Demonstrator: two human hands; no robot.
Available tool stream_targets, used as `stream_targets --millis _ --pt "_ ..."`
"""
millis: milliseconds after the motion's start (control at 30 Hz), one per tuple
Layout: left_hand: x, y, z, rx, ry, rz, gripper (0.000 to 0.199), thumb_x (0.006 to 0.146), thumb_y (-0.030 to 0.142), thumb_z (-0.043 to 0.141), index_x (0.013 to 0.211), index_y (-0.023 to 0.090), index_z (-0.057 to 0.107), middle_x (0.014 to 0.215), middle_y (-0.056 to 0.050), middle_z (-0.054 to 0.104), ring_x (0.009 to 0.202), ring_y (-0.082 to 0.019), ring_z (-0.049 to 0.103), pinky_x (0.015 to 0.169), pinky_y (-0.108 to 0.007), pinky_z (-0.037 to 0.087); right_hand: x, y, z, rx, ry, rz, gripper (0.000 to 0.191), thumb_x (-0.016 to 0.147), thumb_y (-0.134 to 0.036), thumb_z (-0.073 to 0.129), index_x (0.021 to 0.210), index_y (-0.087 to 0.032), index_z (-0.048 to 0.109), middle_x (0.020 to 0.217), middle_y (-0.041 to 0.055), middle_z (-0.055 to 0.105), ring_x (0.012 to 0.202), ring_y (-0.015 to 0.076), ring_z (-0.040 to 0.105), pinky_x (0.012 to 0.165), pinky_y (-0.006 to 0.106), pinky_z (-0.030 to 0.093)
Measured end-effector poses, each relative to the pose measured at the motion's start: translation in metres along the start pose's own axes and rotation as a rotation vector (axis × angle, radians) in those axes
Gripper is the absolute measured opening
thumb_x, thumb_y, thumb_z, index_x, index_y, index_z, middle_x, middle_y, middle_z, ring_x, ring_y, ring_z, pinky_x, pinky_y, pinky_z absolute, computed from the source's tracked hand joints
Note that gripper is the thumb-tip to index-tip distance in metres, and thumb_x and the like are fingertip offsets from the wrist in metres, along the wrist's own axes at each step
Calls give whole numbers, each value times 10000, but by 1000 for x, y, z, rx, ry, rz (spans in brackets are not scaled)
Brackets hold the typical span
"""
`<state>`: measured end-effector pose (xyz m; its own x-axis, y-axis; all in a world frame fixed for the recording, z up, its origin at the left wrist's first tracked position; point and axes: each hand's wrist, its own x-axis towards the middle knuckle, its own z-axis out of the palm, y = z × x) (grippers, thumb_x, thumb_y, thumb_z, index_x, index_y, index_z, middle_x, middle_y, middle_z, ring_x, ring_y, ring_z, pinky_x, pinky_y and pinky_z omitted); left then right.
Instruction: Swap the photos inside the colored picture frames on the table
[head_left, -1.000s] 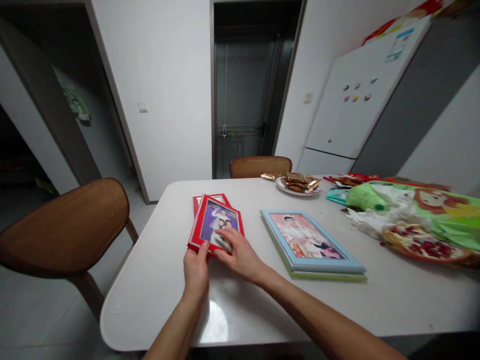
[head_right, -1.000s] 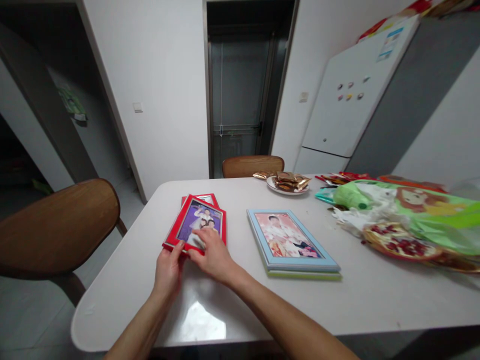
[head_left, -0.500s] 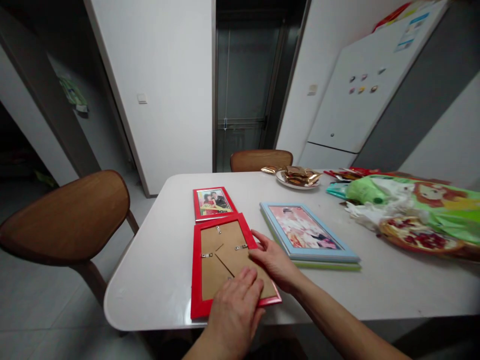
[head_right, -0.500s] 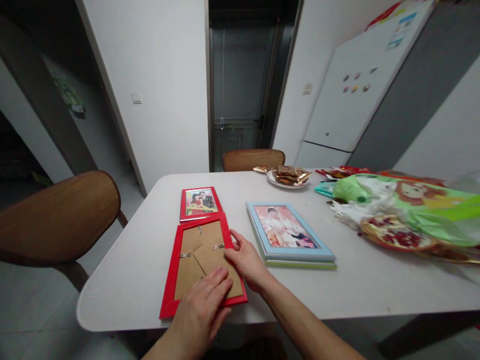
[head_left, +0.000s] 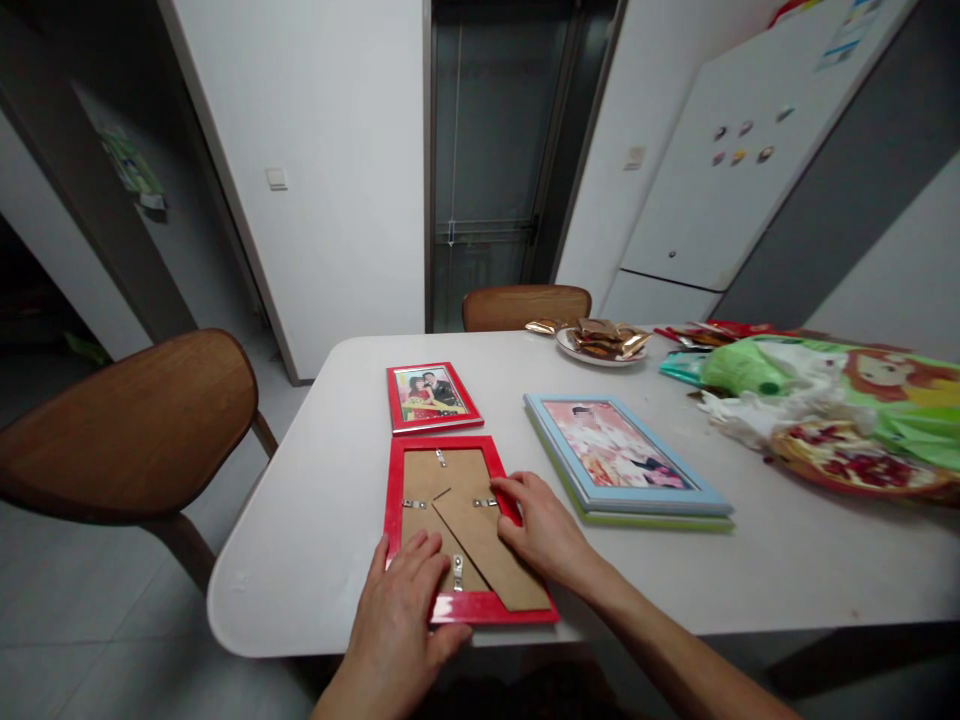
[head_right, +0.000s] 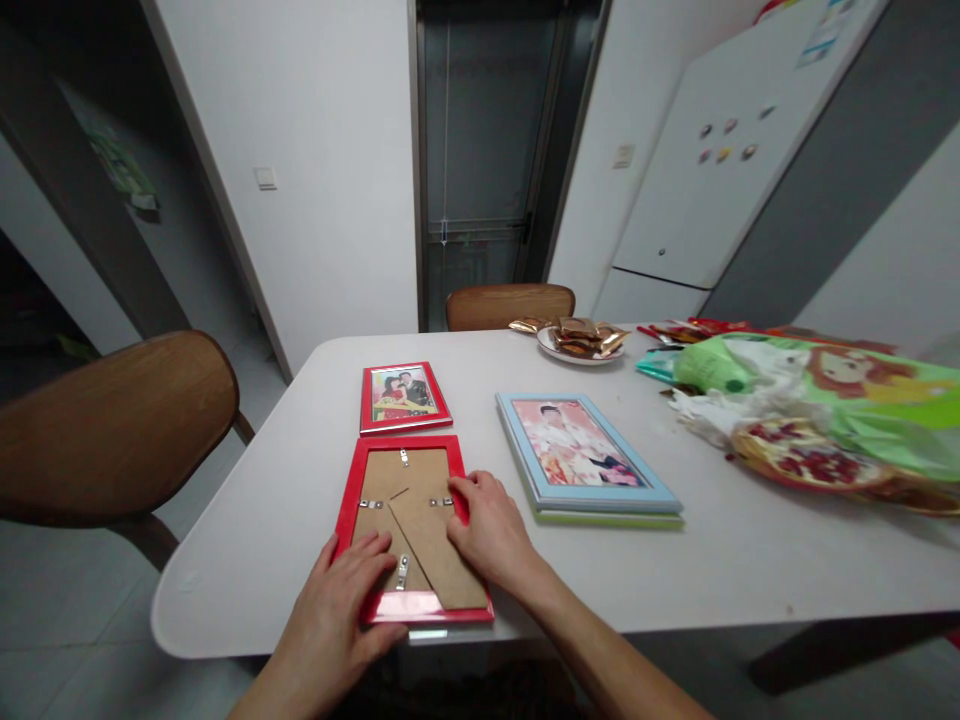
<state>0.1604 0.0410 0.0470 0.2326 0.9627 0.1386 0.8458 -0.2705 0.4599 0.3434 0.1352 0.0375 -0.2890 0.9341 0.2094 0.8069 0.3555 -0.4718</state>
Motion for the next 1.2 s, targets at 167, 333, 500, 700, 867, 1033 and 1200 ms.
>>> stream_targets --millis 167,333,500,700,867,1033,1200 --pt "0 -8 -2 -87 3 -8 327 546 258 685 848 206 572 1192 -110 510 1118 -277 438 983 -537 178 10 -1 1 -10 -63 -71 346 655 -116 461 963 -149 616 1214 120 415 1121 223 372 929 343 294" --pt "2 -9 -1 -86 0 -5 245 519 234 701 702 201 541 1194 -105 509 1118 -274 436 989 -520 175 22 -1 7 -45 -13 -77 246 712 -123 446 849 -145 650 1059 119 514 993 202 449 860 310 350" --pt "1 -9 -1 -92 10 -12 248 514 232 699 696 197 535 1189 -109 513 1113 -277 442 991 -522 168 17 -6 6 -91 29 -126 257 735 -157 456 926 -168 627 1015 106 543 951 209 454 824 349 365" --pt "1 -11 1 -109 23 -7 276 512 248 704 725 197 536 1182 -116 517 1116 -272 438 989 -520 174 -7 -30 -6 122 -244 -470 285 665 -135 528 906 -242 635 1136 56 496 1062 196 411 896 358 333" --pt "0 -12 3 -110 19 -22 275 509 235 706 712 189 526 1204 -130 494 1131 -272 420 995 -513 167 -12 -40 -4 181 -309 -457 193 660 -149 569 796 -242 669 1132 60 500 1081 213 403 900 383 327" --pt "0 -11 3 -123 27 -19 243 527 236 684 708 195 527 1195 -121 504 1123 -260 431 991 -515 171 -9 -43 4 161 -201 -452 122 706 -169 537 716 -207 653 1019 58 551 970 184 459 833 336 371" --pt "0 -11 2 -109 54 9 259 511 246 700 698 197 527 1158 -104 535 1099 -265 452 985 -517 186 12 -51 6 136 -145 -381 203 768 -193 466 898 -168 620 906 63 592 867 154 498 793 277 371"
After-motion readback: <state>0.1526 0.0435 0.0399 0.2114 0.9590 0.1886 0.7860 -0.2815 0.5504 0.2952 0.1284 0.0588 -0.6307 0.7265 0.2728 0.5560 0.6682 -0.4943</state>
